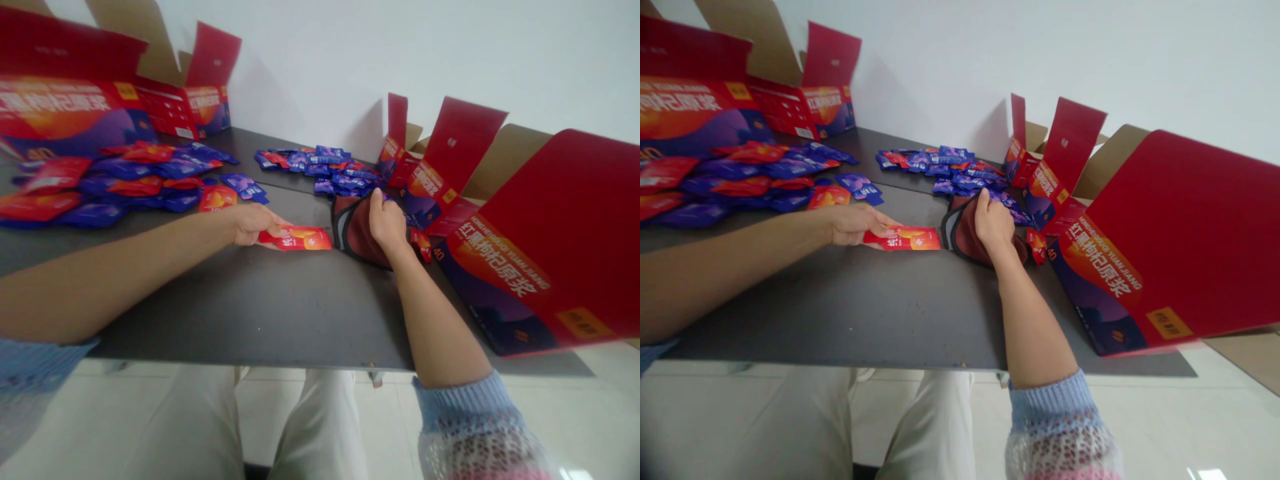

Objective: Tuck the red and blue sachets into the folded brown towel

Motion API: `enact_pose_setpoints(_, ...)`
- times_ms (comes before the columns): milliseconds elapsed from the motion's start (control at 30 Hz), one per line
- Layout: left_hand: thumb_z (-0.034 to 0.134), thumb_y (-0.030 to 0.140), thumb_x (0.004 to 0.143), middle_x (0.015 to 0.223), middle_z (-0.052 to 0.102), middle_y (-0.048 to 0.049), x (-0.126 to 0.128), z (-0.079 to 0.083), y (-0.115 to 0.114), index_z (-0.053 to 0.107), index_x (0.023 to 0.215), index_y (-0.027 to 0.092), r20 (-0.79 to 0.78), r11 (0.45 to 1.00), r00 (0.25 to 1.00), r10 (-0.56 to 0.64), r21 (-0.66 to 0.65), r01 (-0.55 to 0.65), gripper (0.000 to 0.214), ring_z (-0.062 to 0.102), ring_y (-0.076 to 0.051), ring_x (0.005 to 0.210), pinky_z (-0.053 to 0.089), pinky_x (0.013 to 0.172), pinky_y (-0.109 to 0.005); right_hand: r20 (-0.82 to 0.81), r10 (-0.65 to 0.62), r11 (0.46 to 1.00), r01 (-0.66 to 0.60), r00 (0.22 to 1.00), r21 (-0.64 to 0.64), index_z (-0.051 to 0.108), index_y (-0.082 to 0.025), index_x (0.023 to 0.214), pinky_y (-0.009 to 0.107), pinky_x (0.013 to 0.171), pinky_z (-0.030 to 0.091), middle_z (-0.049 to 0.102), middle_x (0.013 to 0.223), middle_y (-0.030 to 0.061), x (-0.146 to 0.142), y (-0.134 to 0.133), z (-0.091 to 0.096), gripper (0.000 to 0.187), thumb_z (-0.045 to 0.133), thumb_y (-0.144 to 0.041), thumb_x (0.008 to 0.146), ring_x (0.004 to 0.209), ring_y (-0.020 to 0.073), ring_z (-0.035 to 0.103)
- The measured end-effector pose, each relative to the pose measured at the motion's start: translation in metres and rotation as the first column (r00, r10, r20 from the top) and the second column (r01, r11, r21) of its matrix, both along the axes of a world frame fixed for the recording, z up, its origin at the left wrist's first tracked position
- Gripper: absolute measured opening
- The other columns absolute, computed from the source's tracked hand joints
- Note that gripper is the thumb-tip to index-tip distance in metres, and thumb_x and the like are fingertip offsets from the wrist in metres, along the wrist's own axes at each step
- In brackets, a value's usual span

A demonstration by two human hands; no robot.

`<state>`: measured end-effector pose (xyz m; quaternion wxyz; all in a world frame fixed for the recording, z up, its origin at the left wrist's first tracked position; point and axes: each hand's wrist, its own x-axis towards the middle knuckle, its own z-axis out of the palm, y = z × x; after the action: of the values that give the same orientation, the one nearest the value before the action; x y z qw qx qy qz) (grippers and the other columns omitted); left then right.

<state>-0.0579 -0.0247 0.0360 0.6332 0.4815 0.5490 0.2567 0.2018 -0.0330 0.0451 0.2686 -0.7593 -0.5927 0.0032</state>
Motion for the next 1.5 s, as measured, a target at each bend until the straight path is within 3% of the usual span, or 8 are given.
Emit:
enact_pose_setpoints(267, 0.057, -0.001, 0.075, 0.082, 0.074, -0.0067, 0.004, -0.003, -0.001, 0.074, 0.100, 0.014, 0.025, 0.999, 0.999, 0.026, -0.044, -0.025, 0.034, 0.069, -0.019, 0.081, 0.055, 0.082, -0.032, -0.102, 0.375, 0.918, -0.354, 0.922, 0.178, 0.069, -0.016, 0.116, 0.044, 0.097, 0.048, 0.074, 0.104, 0.0131, -0.059, -0.043, -0.002, 0.086, -0.003, -0.059, 0.098, 0.111, 0.0287, 0.066)
enact_pose_setpoints(367, 0.060, 0.002, 0.074, 0.073, 0.072, -0.0070, 0.009, -0.005, -0.004, 0.073, 0.099, 0.012, 0.061, 0.995, 0.995, 0.085, 0.039, -0.087, 0.030, 0.067, -0.020, 0.075, 0.054, 0.077, -0.034, -0.029, 0.605, 0.796, -0.603, 0.796, 0.055, 0.059, -0.017, 0.133, 0.042, 0.109, 0.042, 0.068, 0.127, 0.0106, -0.082, -0.050, -0.017, 0.074, 0.005, -0.056, 0.101, 0.125, 0.0250, 0.059)
enact_pose_setpoints(500, 0.063, 0.010, 0.078, 0.065, 0.069, -0.0075, 0.012, -0.008, -0.005, 0.071, 0.099, 0.009, 0.088, 0.983, 0.986, 0.139, 0.106, -0.148, 0.022, 0.064, -0.019, 0.073, 0.052, 0.072, -0.031, 0.134, 0.769, 0.637, -0.766, 0.625, -0.085, 0.033, -0.004, 0.152, 0.043, 0.124, 0.014, 0.032, 0.160, 0.0151, -0.093, -0.043, -0.032, 0.071, 0.021, -0.053, 0.102, 0.151, 0.0240, 0.024)
enact_pose_setpoints(800, 0.052, 0.001, 0.080, 0.099, 0.074, -0.0099, 0.008, -0.011, 0.000, 0.070, 0.116, 0.014, 0.031, 0.996, 0.997, 0.075, 0.052, -0.076, 0.042, 0.069, -0.018, 0.088, 0.056, 0.090, -0.037, 0.126, 0.677, 0.731, -0.642, 0.725, -0.231, 0.036, -0.017, 0.152, 0.059, 0.121, 0.015, 0.029, 0.161, 0.0089, -0.062, -0.021, -0.030, 0.062, 0.026, -0.052, 0.102, 0.152, 0.0298, 0.019)
enact_pose_setpoints(1100, 0.047, 0.000, 0.089, 0.117, 0.067, -0.0131, 0.017, -0.017, -0.015, 0.049, 0.146, 0.018, 0.032, 0.947, 0.972, 0.231, 0.223, -0.233, 0.059, 0.067, -0.014, 0.073, 0.061, 0.066, -0.029, 0.205, 0.505, 0.855, -0.454, 0.839, -0.251, 0.050, -0.015, 0.143, 0.064, 0.117, 0.023, 0.037, 0.158, 0.0120, -0.025, 0.002, -0.039, 0.048, 0.033, -0.036, 0.104, 0.150, 0.0327, 0.025)
enact_pose_setpoints(1200, 0.051, 0.001, 0.088, 0.126, 0.062, -0.0187, 0.017, -0.021, -0.011, 0.052, 0.139, 0.007, 0.017, 0.940, 0.959, 0.282, 0.197, -0.280, 0.052, 0.068, -0.015, 0.076, 0.060, 0.062, -0.027, 0.245, 0.460, 0.886, -0.457, 0.853, -0.074, 0.053, -0.015, 0.140, 0.057, 0.118, 0.026, 0.046, 0.153, 0.0096, -0.030, 0.002, -0.036, 0.047, 0.030, -0.036, 0.104, 0.150, 0.0279, 0.024)
enact_pose_setpoints(1333, 0.050, 0.005, 0.089, 0.104, 0.071, -0.0159, 0.014, -0.020, -0.007, 0.062, 0.122, 0.006, 0.006, 0.965, 0.976, 0.217, 0.151, -0.215, 0.035, 0.070, -0.017, 0.073, 0.060, 0.066, -0.027, 0.216, 0.421, 0.844, -0.468, 0.881, 0.263, 0.056, -0.010, 0.136, 0.042, 0.119, 0.029, 0.054, 0.145, 0.0141, -0.041, -0.005, -0.027, 0.051, 0.026, -0.037, 0.105, 0.146, 0.0221, 0.034)
enact_pose_setpoints(1500, 0.052, 0.005, 0.087, 0.088, 0.073, -0.0124, 0.011, -0.014, -0.005, 0.068, 0.113, 0.006, 0.030, 0.989, 0.995, 0.098, 0.110, -0.100, 0.031, 0.071, -0.019, 0.072, 0.060, 0.074, -0.031, -0.089, 0.315, 0.803, -0.216, 0.945, 0.556, 0.067, -0.011, 0.109, 0.043, 0.097, 0.048, 0.070, 0.109, 0.0166, -0.042, -0.013, -0.011, 0.064, 0.017, -0.049, 0.103, 0.112, 0.0255, 0.064)
